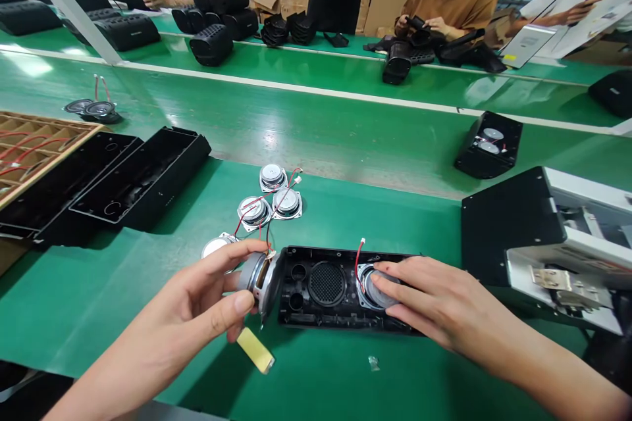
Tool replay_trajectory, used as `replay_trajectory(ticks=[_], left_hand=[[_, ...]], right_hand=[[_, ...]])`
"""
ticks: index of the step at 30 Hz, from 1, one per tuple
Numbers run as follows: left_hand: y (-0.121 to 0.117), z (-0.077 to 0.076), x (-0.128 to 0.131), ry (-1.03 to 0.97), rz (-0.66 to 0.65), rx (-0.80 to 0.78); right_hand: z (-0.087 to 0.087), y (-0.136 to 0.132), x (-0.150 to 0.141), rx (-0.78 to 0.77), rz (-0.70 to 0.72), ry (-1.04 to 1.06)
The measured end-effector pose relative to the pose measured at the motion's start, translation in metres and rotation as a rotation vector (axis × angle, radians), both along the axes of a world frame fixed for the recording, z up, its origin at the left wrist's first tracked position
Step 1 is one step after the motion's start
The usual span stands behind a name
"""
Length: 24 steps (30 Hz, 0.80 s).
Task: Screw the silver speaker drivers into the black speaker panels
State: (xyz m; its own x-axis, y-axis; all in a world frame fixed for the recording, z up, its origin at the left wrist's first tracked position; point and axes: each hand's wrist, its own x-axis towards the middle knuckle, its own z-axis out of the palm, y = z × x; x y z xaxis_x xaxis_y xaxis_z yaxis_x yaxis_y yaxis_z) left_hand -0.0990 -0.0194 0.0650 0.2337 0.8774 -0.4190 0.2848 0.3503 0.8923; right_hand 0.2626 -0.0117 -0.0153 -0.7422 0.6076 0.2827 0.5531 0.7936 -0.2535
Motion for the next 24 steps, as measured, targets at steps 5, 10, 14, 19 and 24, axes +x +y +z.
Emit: replay_trajectory(ticks=[5,10,14,19,24], left_hand=[[-0.003,-0.004,-0.008,0.028,-0.048,-0.073],[-0.004,-0.003,-0.006,0.047,-0.047,-0.103],[-0.003,-0.001,0.000,0.020,-0.044,-0.103],[-0.005,0.005,0.003,0.089,-0.034,-0.073],[0.000,0.018,0.024,0.432,-0.196,0.211]], right_hand=[[0.000,0.001,0.001,-0.001,0.012,-0.014],[-0.001,0.000,0.000,-0.010,0.006,-0.014],[-0.001,0.001,0.002,-0.021,-0.003,-0.025],[0.011,-0.002,-0.004,-0.032,-0.043,-0.019],[0.018,-0.015,-0.049,0.044,-0.401,0.026]])
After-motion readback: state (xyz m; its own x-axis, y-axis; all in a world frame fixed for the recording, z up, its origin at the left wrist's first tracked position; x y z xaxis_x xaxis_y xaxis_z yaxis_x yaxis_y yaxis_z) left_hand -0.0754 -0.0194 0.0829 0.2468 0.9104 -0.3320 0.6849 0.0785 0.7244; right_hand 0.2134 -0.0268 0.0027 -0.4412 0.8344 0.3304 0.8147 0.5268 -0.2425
